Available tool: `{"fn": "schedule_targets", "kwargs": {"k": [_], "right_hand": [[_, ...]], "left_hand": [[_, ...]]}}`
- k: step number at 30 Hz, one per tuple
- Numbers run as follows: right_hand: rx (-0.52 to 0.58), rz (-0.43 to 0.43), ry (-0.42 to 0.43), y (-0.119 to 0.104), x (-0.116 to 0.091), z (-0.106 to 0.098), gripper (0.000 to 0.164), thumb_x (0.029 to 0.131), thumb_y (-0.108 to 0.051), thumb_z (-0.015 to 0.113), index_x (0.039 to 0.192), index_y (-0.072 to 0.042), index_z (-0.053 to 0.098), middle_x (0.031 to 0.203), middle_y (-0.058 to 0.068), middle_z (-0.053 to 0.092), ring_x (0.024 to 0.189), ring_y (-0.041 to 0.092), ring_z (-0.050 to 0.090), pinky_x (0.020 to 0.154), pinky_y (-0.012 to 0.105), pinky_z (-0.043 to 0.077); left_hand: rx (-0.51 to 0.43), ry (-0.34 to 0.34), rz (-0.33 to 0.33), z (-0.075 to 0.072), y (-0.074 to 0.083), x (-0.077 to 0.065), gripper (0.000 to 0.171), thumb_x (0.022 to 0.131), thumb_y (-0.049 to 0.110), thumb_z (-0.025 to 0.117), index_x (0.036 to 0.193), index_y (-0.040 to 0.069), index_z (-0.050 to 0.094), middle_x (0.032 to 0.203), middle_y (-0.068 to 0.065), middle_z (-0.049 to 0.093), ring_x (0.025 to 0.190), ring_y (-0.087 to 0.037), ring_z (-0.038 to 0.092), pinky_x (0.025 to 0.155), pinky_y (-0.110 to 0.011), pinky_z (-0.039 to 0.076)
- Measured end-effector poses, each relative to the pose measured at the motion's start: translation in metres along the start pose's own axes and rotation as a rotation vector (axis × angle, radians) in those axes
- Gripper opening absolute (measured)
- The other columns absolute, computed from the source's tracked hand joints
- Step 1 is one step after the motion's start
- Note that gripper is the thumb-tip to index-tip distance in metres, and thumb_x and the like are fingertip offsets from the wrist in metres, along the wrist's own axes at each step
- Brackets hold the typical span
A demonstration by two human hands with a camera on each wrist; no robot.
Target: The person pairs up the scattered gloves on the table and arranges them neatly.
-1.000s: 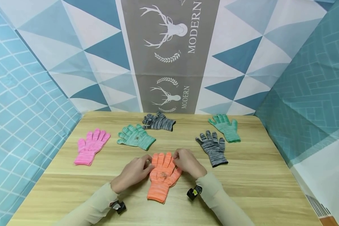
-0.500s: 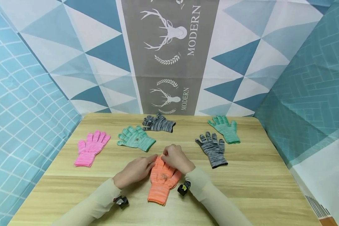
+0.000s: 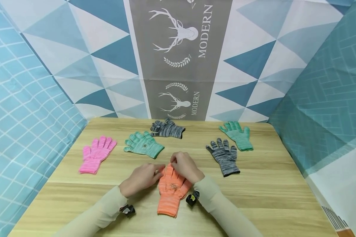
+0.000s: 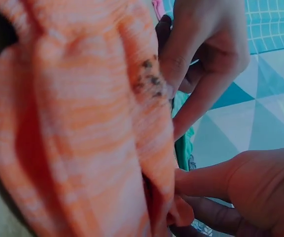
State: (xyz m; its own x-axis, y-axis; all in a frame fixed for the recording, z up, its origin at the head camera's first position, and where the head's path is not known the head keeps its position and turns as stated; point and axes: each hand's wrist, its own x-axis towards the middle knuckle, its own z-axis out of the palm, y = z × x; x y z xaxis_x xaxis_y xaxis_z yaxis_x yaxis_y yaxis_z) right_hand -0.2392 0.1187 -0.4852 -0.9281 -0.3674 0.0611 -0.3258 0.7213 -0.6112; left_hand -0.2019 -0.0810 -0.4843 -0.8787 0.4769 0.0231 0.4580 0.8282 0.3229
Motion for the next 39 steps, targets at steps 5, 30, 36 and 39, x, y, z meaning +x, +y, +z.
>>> {"fn": "schedule_targets", "kwargs": {"k": [5, 30, 36, 39], "right_hand": [[0.041, 0.028, 0.035, -0.002, -0.007, -0.011, 0.008, 0.097, -0.011, 0.070, 0.102, -0.008, 0.075, 0.094, 0.003, 0.073, 0.084, 0.013, 0.066, 0.073, 0.032, 0.056], [0.074, 0.232, -0.132, 0.018, -0.053, -0.032, 0.010, 0.092, -0.004, 0.074, 0.086, -0.012, 0.071, 0.076, -0.001, 0.063, 0.065, 0.012, 0.054, 0.058, 0.027, 0.045], [0.087, 0.228, -0.160, 0.017, -0.054, -0.035, 0.007, 0.091, -0.004, 0.076, 0.090, -0.009, 0.071, 0.078, 0.000, 0.064, 0.067, 0.013, 0.055, 0.060, 0.026, 0.045], [0.102, 0.212, -0.209, 0.018, -0.056, -0.037, 0.005, 0.090, -0.004, 0.076, 0.091, -0.007, 0.072, 0.079, 0.000, 0.064, 0.069, 0.012, 0.055, 0.061, 0.026, 0.045]], "left_hand": [[0.007, 0.057, -0.013, -0.002, 0.002, -0.005, 0.010, 0.098, 0.023, 0.069, 0.092, 0.015, 0.068, 0.076, -0.004, 0.061, 0.066, -0.018, 0.057, 0.049, -0.034, 0.043], [0.042, -0.230, 0.148, 0.014, 0.034, -0.028, 0.087, 0.096, 0.064, 0.059, 0.158, 0.006, 0.040, 0.166, -0.023, 0.029, 0.154, -0.043, 0.028, 0.118, -0.051, 0.040], [0.034, -0.234, 0.123, 0.013, 0.034, -0.027, 0.089, 0.095, 0.066, 0.059, 0.158, 0.007, 0.040, 0.167, -0.022, 0.027, 0.154, -0.042, 0.027, 0.116, -0.051, 0.042], [0.035, -0.236, 0.109, 0.013, 0.033, -0.027, 0.090, 0.094, 0.067, 0.060, 0.158, 0.008, 0.039, 0.167, -0.022, 0.026, 0.155, -0.042, 0.026, 0.115, -0.052, 0.043]]}}
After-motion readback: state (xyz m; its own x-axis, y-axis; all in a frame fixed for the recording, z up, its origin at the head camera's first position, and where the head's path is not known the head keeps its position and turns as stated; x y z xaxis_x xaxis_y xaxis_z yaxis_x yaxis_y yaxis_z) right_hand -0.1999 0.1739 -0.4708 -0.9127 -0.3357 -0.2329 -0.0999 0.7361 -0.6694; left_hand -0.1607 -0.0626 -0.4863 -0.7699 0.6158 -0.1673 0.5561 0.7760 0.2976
